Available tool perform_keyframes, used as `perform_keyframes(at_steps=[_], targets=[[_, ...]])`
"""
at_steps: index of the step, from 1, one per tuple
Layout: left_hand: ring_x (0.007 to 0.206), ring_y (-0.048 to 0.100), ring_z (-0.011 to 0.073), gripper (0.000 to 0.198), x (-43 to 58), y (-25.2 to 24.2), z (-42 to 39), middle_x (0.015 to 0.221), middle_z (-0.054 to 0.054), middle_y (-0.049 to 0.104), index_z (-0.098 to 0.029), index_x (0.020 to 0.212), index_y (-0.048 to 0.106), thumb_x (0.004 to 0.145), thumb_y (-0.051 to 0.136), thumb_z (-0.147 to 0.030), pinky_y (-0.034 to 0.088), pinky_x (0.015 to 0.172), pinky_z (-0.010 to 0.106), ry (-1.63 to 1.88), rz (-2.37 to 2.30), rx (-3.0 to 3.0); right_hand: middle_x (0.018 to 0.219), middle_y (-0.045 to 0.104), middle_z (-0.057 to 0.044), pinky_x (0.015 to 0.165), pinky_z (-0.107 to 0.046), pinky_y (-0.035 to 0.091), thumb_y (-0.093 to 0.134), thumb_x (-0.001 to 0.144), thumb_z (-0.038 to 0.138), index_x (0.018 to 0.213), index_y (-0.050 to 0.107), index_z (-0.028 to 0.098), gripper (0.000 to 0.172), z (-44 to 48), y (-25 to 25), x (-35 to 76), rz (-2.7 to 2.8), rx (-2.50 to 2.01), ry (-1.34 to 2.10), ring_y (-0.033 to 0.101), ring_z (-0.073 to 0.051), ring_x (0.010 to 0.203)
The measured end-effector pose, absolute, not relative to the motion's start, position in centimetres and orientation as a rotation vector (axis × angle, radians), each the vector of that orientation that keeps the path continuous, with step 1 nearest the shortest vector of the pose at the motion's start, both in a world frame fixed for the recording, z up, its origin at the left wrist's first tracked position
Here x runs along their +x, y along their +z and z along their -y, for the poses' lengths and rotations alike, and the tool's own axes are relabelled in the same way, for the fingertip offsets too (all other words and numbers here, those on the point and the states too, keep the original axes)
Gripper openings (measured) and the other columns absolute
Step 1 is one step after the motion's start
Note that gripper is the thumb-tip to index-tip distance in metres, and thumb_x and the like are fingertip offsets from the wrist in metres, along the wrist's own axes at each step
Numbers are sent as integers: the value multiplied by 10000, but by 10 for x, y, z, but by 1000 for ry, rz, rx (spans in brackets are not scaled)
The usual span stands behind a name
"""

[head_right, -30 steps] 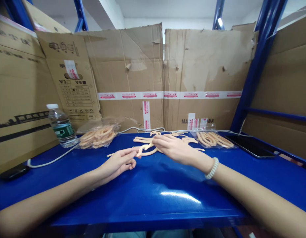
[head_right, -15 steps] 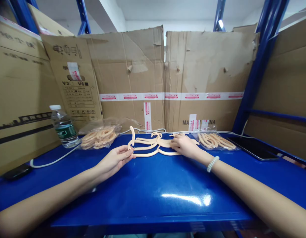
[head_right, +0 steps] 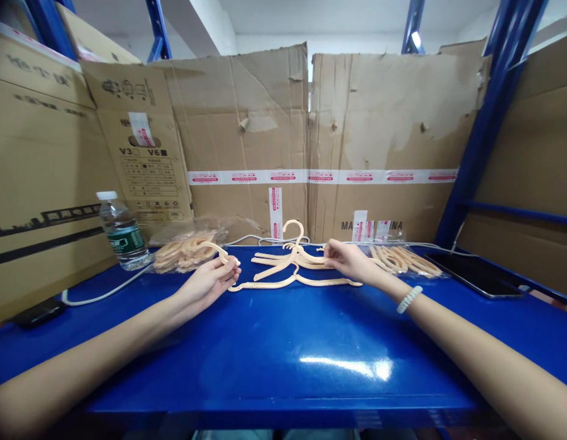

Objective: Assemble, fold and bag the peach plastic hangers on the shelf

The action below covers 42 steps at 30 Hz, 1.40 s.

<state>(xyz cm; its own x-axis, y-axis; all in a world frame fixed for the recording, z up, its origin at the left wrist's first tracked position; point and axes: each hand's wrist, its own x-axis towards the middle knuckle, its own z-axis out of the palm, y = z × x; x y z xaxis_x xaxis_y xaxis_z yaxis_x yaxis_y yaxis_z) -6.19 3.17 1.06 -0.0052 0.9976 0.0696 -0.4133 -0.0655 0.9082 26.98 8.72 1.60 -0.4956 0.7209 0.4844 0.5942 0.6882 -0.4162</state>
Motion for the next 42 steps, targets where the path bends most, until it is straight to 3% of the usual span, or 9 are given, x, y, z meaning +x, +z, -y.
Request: perform_keyframes(at_steps=[4, 6, 9, 16, 25, 31, 35, 42], targets=[[812, 652, 146, 117, -62, 12, -30, 916, 55, 658, -153, 774, 554, 839, 601, -68, 526, 769, 289, 1366, -835, 927, 874, 647, -60, 762, -326, 506, 552, 839, 373, 1052, 598, 178, 292, -78, 25, 270, 2201, -934, 255, 624, -197, 835], [903, 666, 196, 130, -62, 13, -29, 1016, 70, 653, -166, 785, 515, 842, 607, -94, 516, 828, 351, 1291, -796, 923, 897, 663, -73, 745, -322, 502, 534, 857, 378, 1000, 644, 177, 270, -74, 29, 268, 2241, -924, 235, 624, -206, 844], [940, 672, 238, 169, -60, 15, -26, 928, 44, 641, -176, 787, 476, 831, 620, -100, 503, 858, 376, 1227, -727, 940, 884, 679, -77, 703, -295, 498, 529, 864, 369, 927, 669, 170, 252, -70, 32, 265, 2306, -899, 272, 634, -206, 827], [766, 680, 172, 128, -56, 16, -22, 823, 52, 632, -158, 790, 495, 862, 555, -70, 526, 757, 292, 1200, -735, 944, 875, 692, -63, 719, -286, 489, 552, 849, 330, 866, 663, 173, 193, -69, 34, 264, 2354, -839, 231, 636, -202, 828], [759, 677, 174, 195, -56, 14, -24, 756, 50, 621, -131, 690, 527, 805, 555, 25, 543, 795, 293, 1262, -782, 929, 852, 693, -69, 705, -309, 489, 548, 848, 319, 856, 670, 179, 186, -63, 33, 258, 2306, -826, 211, 642, -211, 809], [688, 656, 151, 177, -59, 15, -24, 746, 51, 613, -133, 707, 540, 841, 533, -18, 543, 696, 264, 1268, -810, 900, 868, 692, -77, 705, -317, 492, 557, 845, 327, 855, 662, 177, 184, -62, 31, 258, 2309, -838, 206, 637, -215, 809], [692, 651, 146, 187, -57, 17, -23, 753, 60, 618, -122, 704, 554, 847, 515, -9, 542, 716, 264, 1251, -838, 878, 876, 688, -78, 713, -320, 486, 561, 849, 319, 861, 664, 172, 180, -62, 31, 259, 2333, -846, 173, 632, -209, 798], [604, 594, 118, 172, -59, 9, -24, 680, 39, 598, -118, 659, 537, 790, 566, -11, 506, 651, 239, 1298, -805, 1034, 848, 682, -69, 691, -308, 487, 553, 844, 296, 847, 664, 172, 167, -55, 34, 252, 2358, -856, 177, 630, -201, 778]])
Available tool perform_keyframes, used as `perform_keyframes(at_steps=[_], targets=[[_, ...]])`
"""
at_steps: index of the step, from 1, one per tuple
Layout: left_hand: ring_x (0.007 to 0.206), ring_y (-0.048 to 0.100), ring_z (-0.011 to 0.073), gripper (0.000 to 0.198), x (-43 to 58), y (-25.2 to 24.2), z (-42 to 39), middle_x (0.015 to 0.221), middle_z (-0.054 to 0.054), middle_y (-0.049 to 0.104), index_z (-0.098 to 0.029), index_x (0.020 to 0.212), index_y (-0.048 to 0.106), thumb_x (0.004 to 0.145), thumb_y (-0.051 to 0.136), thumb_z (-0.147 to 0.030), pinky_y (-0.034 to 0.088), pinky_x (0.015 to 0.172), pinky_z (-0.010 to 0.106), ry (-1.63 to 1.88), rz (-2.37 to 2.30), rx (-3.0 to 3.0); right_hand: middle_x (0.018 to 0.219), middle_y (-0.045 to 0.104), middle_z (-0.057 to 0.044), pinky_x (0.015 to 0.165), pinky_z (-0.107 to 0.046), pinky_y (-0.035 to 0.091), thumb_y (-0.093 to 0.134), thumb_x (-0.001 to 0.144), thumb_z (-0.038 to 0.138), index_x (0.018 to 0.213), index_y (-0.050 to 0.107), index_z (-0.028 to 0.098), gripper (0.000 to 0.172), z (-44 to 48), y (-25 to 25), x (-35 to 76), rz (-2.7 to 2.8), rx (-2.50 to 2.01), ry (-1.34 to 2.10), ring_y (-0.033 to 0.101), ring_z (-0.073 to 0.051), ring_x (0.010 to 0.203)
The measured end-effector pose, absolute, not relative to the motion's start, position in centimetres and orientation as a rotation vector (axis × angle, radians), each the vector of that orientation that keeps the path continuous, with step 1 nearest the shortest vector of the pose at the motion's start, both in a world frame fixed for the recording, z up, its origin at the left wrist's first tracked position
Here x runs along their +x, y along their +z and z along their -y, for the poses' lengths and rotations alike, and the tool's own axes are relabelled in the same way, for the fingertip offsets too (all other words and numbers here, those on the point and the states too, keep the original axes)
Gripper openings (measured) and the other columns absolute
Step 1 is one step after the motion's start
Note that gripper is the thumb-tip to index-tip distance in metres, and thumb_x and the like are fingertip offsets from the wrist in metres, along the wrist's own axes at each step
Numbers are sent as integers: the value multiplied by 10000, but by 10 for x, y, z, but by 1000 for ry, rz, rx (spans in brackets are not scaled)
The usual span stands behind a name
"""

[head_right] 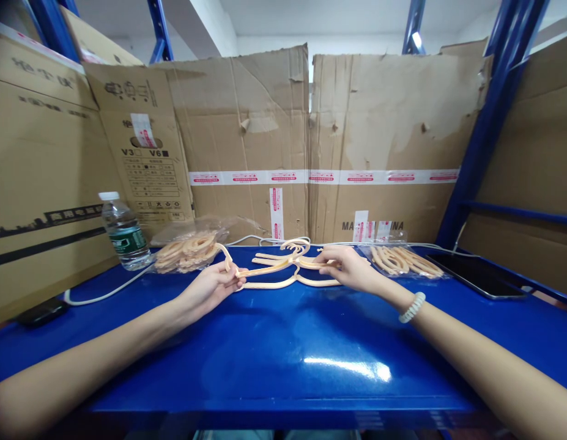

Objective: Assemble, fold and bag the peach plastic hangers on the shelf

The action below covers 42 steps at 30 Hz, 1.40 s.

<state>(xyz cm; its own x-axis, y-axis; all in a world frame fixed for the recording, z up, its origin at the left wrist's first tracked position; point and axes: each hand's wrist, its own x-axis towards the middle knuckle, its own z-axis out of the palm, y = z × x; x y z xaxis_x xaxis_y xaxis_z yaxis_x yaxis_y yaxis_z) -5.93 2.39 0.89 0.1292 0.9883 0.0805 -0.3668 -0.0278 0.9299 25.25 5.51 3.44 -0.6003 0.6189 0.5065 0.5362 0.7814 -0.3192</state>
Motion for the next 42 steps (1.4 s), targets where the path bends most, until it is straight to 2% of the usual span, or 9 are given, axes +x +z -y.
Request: perform_keyframes(at_steps=[9, 16, 20, 24, 26, 29, 34, 38, 42], targets=[[533, 565, 107, 188, -57, 13, -19, 647, 20, 610, -127, 614, 518, 686, 581, 34, 493, 629, 262, 1492, -941, 1010, 814, 667, -63, 607, -283, 505, 543, 848, 285, 845, 672, 182, 166, -42, 32, 240, 2344, -852, 244, 617, -187, 737], [591, 629, 102, 221, -56, 13, -22, 655, 11, 636, -120, 655, 560, 718, 559, 91, 540, 657, 220, 1608, -954, 925, 876, 620, -62, 482, -264, 542, 546, 846, 363, 878, 642, 176, 212, -36, 30, 235, 2218, -872, 598, 605, -157, 644], [732, 692, 117, 237, -53, 14, -22, 778, 50, 692, -121, 679, 557, 795, 518, 82, 555, 737, 190, 1648, -874, 877, 858, 619, -47, 521, -288, 565, 574, 821, 403, 875, 619, 173, 240, -36, 34, 235, 2118, -922, 669, 608, -146, 613], [779, 709, 154, 134, -52, 16, -17, 859, 73, 708, -127, 742, 567, 834, 573, -30, 564, 676, 177, 1591, -867, 879, 804, 618, -34, 610, -324, 575, 601, 802, 400, 915, 584, 175, 252, -40, 37, 237, 2047, -920, 740, 622, -158, 648], [763, 712, 180, 68, -50, 14, -12, 918, 109, 712, -129, 796, 574, 853, 602, -155, 572, 652, 215, 1452, -927, 1018, 765, 604, -20, 624, -327, 562, 598, 808, 390, 955, 559, 174, 264, -42, 38, 240, 2045, -920, 760, 626, -156, 638], [729, 704, 204, 144, -45, 8, 1, 922, 119, 709, -138, 817, 575, 843, 615, -274, 578, 667, 302, 1204, -1010, 1573, 730, 596, -14, 633, -307, 533, 593, 816, 380, 947, 537, 168, 255, -46, 37, 245, 2106, -959, 784, 627, -160, 666], [997, 625, 232, 137, -38, -1, 22, 1029, 99, 685, -160, 943, 619, 873, 503, -172, 488, 898, 391, 870, -614, 2898, 750, 613, -12, 653, -295, 512, 600, 811, 356, 908, 525, 169, 224, -48, 33, 250, 2289, -967, 923, 614, -148, 677], [893, 636, 199, 132, -38, -4, 25, 984, 74, 688, -160, 950, 599, 875, 491, -169, 491, 835, 351, 781, -593, 3110, 784, 676, -45, 685, -293, 496, 596, 794, 276, 812, 602, 164, 114, -42, 36, 247, 2527, -1056, 705, 626, -168, 728], [894, 634, 209, 131, -39, -5, 23, 970, 63, 685, -169, 961, 589, 876, 495, -203, 486, 828, 358, 723, -743, 3115, 749, 686, -39, 629, -263, 466, 614, 750, 236, 766, 656, 163, 86, -37, 37, 243, 2655, -1113, 470, 608, -160, 683]])
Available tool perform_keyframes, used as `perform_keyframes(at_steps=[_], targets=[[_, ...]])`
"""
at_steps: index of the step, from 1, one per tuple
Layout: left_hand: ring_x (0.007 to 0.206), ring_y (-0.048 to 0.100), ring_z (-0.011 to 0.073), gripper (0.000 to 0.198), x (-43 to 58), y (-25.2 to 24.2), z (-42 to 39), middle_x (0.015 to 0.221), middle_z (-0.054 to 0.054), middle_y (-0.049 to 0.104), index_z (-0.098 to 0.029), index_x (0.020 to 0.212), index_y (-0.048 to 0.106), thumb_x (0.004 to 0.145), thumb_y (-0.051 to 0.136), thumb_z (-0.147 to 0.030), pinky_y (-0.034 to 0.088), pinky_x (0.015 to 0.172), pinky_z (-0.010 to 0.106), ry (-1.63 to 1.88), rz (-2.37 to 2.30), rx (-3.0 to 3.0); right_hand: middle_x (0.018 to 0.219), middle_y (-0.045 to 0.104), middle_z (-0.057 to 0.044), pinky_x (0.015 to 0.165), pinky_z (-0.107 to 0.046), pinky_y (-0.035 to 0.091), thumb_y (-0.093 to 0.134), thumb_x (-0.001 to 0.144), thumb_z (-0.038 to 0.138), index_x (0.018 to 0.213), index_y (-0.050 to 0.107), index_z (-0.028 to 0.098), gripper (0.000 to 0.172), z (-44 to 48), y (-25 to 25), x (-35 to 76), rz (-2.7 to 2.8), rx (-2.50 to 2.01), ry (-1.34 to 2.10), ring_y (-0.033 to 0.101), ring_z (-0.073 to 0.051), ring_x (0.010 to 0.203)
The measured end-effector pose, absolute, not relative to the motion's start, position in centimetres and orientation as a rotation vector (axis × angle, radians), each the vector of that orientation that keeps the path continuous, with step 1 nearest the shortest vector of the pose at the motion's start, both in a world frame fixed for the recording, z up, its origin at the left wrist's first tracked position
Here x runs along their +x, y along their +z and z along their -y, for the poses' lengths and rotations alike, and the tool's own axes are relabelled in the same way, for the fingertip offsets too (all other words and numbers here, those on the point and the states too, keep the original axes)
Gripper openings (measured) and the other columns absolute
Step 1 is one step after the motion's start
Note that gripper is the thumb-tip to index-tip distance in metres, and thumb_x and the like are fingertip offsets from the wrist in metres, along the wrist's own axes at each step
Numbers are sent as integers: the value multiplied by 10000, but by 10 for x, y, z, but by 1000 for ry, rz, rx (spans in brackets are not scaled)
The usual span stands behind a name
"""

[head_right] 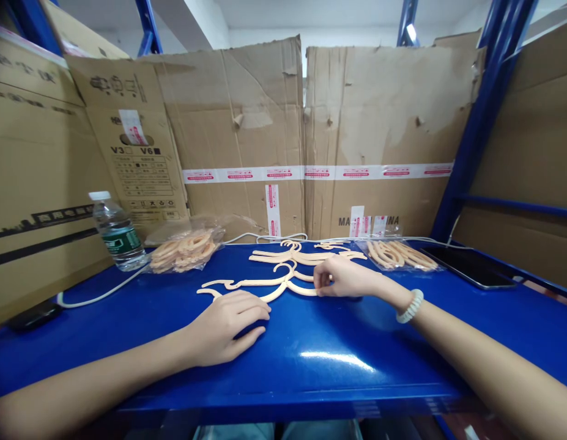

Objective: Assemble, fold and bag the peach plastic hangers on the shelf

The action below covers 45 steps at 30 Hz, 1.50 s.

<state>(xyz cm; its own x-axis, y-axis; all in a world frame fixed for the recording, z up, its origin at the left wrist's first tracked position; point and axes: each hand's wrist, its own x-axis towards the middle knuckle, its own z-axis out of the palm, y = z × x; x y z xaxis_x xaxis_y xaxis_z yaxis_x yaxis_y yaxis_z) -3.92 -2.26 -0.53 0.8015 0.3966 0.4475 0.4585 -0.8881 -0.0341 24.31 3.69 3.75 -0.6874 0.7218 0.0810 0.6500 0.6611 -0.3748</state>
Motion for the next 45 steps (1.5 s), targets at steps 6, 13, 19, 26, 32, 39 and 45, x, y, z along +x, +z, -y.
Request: perform_keyframes(at_steps=[6, 13, 19, 26, 32, 39, 45], targets=[[961, 611, 225, 164, -41, -4, 19, 1004, 67, 669, -182, 1000, 581, 897, 475, -253, 470, 868, 375, -607, 875, -2809, 692, 657, -27, 557, -236, 416, 594, 730, 207, 753, 659, 157, 85, -38, 33, 242, 2691, -1191, 278, 581, -146, 619], [1036, 575, 235, 196, -47, -2, 7, 1096, 77, 634, -200, 1063, 573, 905, 461, -227, 459, 911, 398, -598, 1033, -2760, 682, 636, -16, 533, -237, 354, 606, 722, 214, 884, 643, 149, 179, -44, 33, 246, 2676, -1288, 55, 538, -137, 573], [1124, 523, 267, 283, -60, -2, -12, 1206, 111, 582, -177, 1180, 520, 908, 445, -201, 440, 942, 438, -476, 1238, -2716, 664, 627, -15, 554, -257, 329, 622, 763, 337, 939, 678, 171, 249, -48, 35, 253, 2743, -1345, 8, 533, -156, 586], [1006, 579, 232, 229, -62, 3, -15, 1094, 74, 611, -196, 1083, 565, 960, 376, -238, 471, 859, 382, -445, 1327, -2748, 652, 617, -2, 550, -251, 315, 628, 766, 352, 838, 677, 188, 186, -50, 35, 256, 2718, -1392, 61, 526, -143, 577], [986, 578, 218, 214, -64, 1, -18, 1062, 66, 616, -199, 1066, 565, 956, 383, -220, 466, 853, 358, -505, 1283, -2771, 663, 617, -3, 541, -246, 322, 626, 765, 372, 843, 674, 185, 209, -53, 34, 257, 2709, -1376, 106, 527, -137, 578], [960, 581, 219, 221, -65, -5, -24, 1038, 77, 630, -179, 1052, 580, 949, 387, -209, 467, 852, 375, -581, 1219, -2758, 667, 624, -14, 540, -249, 330, 594, 771, 349, 855, 660, 173, 205, -53, 36, 256, 2691, -1402, 105, 535, -145, 587], [982, 562, 229, 199, -64, -7, -24, 1036, 78, 636, -168, 1030, 580, 933, 407, -160, 460, 872, 390, -619, 1181, -2743, 696, 636, -17, 559, -251, 365, 594, 741, 301, 922, 658, 179, 228, -52, 37, 259, 2718, -1391, 122, 557, -155, 605]])
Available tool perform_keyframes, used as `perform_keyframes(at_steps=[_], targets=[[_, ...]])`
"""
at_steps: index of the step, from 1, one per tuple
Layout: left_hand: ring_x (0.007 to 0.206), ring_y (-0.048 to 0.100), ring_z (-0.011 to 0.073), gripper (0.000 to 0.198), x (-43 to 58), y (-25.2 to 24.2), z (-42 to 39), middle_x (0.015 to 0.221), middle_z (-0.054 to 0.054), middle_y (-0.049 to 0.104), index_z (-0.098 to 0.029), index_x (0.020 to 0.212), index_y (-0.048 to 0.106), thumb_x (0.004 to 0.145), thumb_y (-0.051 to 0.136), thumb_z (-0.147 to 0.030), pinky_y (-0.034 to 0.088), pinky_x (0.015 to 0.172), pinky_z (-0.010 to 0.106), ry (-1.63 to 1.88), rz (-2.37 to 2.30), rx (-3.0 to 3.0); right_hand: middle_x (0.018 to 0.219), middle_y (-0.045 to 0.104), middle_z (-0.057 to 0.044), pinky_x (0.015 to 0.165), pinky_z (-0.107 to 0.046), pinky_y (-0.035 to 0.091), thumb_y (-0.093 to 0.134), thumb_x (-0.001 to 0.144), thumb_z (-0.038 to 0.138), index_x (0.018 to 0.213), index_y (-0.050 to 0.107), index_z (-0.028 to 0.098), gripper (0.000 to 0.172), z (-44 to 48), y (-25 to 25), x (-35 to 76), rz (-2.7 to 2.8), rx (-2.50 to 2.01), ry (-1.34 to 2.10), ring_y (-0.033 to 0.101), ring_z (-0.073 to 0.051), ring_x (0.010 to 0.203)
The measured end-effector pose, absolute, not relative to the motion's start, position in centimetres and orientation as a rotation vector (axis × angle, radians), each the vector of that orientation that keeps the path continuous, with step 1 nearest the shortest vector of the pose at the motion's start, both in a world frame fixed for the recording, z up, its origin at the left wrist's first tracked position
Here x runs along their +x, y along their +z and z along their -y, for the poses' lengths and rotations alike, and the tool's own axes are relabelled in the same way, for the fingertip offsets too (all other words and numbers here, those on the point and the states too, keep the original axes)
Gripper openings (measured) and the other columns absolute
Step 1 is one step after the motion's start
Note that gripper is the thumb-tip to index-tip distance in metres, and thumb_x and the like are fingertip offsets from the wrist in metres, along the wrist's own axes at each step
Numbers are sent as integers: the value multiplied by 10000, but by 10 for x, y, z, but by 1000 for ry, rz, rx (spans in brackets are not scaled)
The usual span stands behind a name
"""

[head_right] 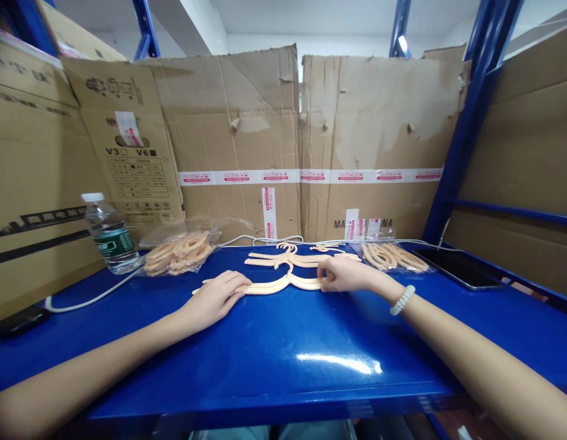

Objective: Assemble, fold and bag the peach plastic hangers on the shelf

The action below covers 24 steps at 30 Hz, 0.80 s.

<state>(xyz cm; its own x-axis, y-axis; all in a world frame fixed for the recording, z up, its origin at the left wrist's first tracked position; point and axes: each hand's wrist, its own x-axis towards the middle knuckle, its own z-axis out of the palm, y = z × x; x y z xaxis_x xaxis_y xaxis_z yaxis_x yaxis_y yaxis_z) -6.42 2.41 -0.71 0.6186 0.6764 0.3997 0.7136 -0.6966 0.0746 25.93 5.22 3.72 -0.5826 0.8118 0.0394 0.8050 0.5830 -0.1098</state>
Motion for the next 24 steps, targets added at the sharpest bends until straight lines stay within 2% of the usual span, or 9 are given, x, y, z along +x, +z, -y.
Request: perform_keyframes(at_steps=[4, 8, 15, 19, 24], targets=[[999, 562, 223, 203, -63, -5, -22, 1053, 65, 637, -183, 1043, 573, 914, 427, -127, 458, 875, 376, -669, 1163, -2747, 808, 662, -48, 587, -249, 408, 577, 722, 238, 1068, 637, 151, 361, -53, 48, 269, 2705, -1431, 203, 597, -173, 681], [989, 563, 217, 209, -63, -4, -21, 1052, 55, 640, -196, 1037, 574, 915, 421, -123, 459, 854, 369, -666, 1156, -2744, 823, 674, -49, 592, -261, 411, 554, 697, 199, 1066, 650, 152, 384, -59, 56, 289, 2668, -1546, 185, 611, -189, 703], [967, 570, 220, 232, -63, -3, -21, 1037, 62, 640, -193, 1031, 571, 910, 390, -113, 464, 839, 377, -641, 1171, -2729, 828, 668, -36, 578, -275, 401, 675, 589, 261, 1087, 659, 200, 502, -66, 55, 312, 2751, -1782, 197, 618, -236, 758], [986, 573, 224, 230, -65, -5, -23, 1049, 73, 639, -190, 1051, 571, 900, 404, -138, 470, 858, 378, -690, 1181, -2725, 845, 668, -31, 558, -264, 390, 682, 581, 253, 1121, 631, 217, 543, -61, 57, 307, 2736, -1838, 205, 621, -233, 761], [1039, 561, 258, 263, -71, -4, -28, 1104, 108, 622, -174, 1103, 571, 875, 448, -216, 467, 887, 408, -645, 1260, -2677, 794, 660, -17, 550, -262, 377, 667, 590, 221, 1272, 528, 240, 696, -59, 58, 303, 2741, -1805, 178, 614, -221, 714]])
